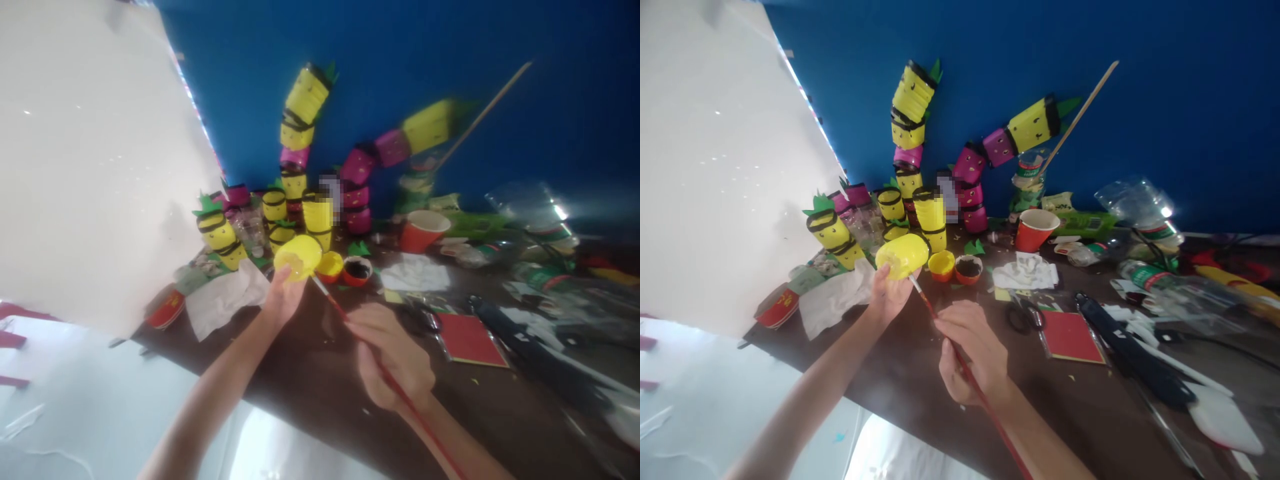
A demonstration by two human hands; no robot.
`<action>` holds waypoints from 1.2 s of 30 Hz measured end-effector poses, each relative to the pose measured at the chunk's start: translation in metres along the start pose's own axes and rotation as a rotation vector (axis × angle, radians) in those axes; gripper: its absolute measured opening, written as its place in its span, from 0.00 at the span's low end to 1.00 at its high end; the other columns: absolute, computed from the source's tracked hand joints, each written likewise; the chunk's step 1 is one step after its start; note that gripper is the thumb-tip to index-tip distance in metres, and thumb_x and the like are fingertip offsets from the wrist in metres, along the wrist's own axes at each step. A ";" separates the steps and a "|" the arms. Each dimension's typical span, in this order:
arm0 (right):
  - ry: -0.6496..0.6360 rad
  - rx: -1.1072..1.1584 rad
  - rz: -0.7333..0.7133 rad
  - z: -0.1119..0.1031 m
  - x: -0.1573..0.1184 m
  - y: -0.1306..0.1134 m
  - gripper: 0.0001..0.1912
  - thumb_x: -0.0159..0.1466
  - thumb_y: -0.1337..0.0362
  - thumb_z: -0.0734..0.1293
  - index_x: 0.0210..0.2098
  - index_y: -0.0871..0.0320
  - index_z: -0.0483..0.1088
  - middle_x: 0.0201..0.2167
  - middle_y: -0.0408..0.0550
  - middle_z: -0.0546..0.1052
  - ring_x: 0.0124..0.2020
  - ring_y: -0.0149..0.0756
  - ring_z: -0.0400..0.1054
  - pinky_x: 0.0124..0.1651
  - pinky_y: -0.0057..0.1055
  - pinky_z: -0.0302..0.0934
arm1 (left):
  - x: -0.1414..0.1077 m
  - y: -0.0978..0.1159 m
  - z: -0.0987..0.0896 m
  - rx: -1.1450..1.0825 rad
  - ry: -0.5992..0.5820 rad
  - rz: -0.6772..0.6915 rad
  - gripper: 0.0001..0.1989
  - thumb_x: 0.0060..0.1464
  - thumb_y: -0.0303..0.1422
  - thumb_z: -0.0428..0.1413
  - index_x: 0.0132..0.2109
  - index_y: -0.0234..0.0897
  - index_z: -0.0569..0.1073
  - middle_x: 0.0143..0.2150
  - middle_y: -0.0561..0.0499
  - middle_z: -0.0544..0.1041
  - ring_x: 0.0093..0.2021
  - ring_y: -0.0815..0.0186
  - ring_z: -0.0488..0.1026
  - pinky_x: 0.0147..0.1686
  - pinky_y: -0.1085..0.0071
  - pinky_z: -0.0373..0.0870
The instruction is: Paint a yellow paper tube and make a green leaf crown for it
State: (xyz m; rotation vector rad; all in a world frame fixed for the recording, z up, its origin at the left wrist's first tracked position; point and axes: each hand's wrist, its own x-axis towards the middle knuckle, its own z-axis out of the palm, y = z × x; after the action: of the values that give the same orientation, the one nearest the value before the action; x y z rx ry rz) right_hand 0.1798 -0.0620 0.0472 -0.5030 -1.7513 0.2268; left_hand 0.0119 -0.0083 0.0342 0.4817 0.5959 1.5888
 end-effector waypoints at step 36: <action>-0.141 -0.101 -0.011 0.025 -0.023 -0.001 0.22 0.56 0.78 0.63 0.49 0.61 0.65 0.40 0.54 0.74 0.44 0.40 0.69 0.47 0.45 0.65 | -0.002 0.005 0.008 -0.145 -0.002 -0.061 0.28 0.51 0.52 0.46 0.48 0.34 0.68 0.46 0.42 0.73 0.53 0.54 0.68 0.56 0.59 0.62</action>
State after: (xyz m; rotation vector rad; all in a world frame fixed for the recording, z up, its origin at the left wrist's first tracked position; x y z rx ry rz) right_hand 0.1597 -0.0699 0.0214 -0.5619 -1.9101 0.1696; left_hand 0.0133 -0.0101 0.0431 0.3537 0.4859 1.5609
